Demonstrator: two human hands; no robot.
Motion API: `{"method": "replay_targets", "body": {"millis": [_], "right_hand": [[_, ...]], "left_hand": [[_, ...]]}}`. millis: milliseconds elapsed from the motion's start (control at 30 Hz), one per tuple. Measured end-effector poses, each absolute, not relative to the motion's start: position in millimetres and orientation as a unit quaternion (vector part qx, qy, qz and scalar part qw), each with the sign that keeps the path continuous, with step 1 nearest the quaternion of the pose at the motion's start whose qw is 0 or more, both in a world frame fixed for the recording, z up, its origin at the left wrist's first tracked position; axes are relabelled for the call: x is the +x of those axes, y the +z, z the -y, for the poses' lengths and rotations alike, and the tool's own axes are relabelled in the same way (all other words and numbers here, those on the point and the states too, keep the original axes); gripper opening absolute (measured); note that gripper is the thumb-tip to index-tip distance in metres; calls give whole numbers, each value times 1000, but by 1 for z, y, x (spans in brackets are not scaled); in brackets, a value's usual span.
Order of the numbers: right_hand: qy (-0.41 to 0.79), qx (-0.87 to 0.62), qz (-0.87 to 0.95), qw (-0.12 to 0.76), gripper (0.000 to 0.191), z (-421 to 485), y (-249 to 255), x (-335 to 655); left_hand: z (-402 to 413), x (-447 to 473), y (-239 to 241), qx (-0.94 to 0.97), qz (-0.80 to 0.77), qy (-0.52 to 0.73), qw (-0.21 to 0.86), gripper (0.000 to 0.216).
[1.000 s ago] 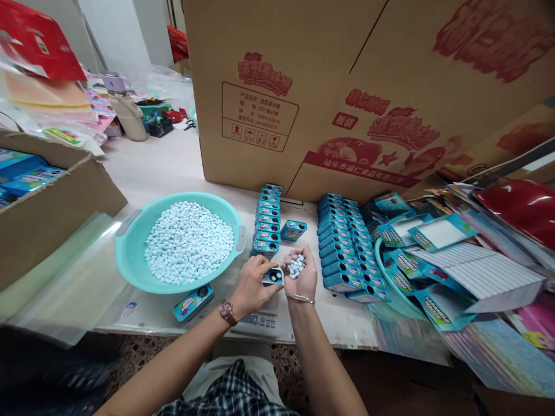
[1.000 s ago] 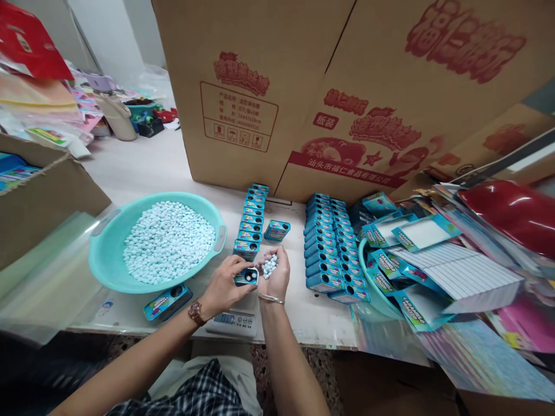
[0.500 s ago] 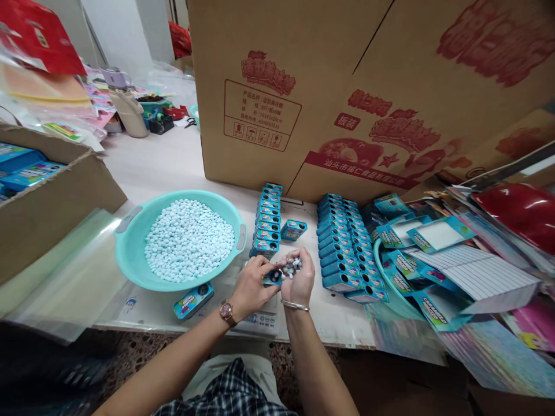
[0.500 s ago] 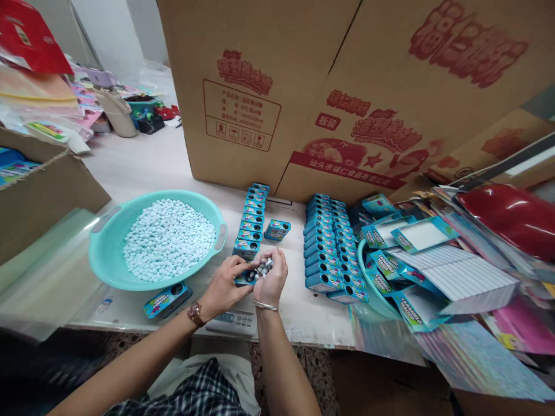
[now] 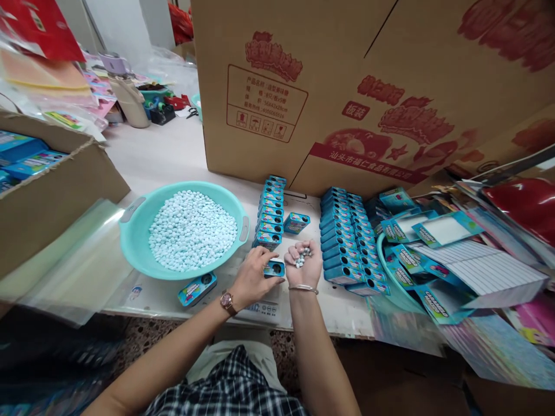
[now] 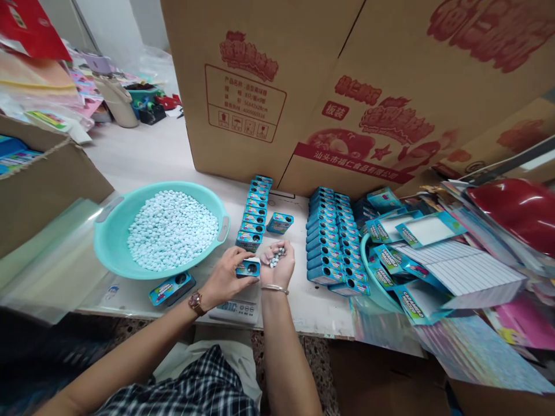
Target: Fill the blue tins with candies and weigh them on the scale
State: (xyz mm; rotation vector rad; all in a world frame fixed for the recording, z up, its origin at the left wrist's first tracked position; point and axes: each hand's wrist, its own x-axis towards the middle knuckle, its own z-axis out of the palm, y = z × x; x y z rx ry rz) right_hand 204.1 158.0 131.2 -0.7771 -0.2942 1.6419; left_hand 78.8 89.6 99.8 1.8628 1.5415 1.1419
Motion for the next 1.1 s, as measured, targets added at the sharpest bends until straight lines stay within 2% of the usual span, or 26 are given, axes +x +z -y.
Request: {"method": "replay_targets", "body": {"millis": [167,367,633,1100], "right_hand": [[752,-257,87,600,20,-163,135,233],[761,-210,61,611,20,-157,132,267],[766,-210,44,606,19,-152,115,272],[777,-213,22,591,17,-150,116,262]], "left_hand": [[-73,54,117,673,-554,435,226,67],[-43,19,135,594,-608,490,197,46],[-30,15,123,583,-620,485,203,29],[-55,35,126,706,-575,390,140,21]]}}
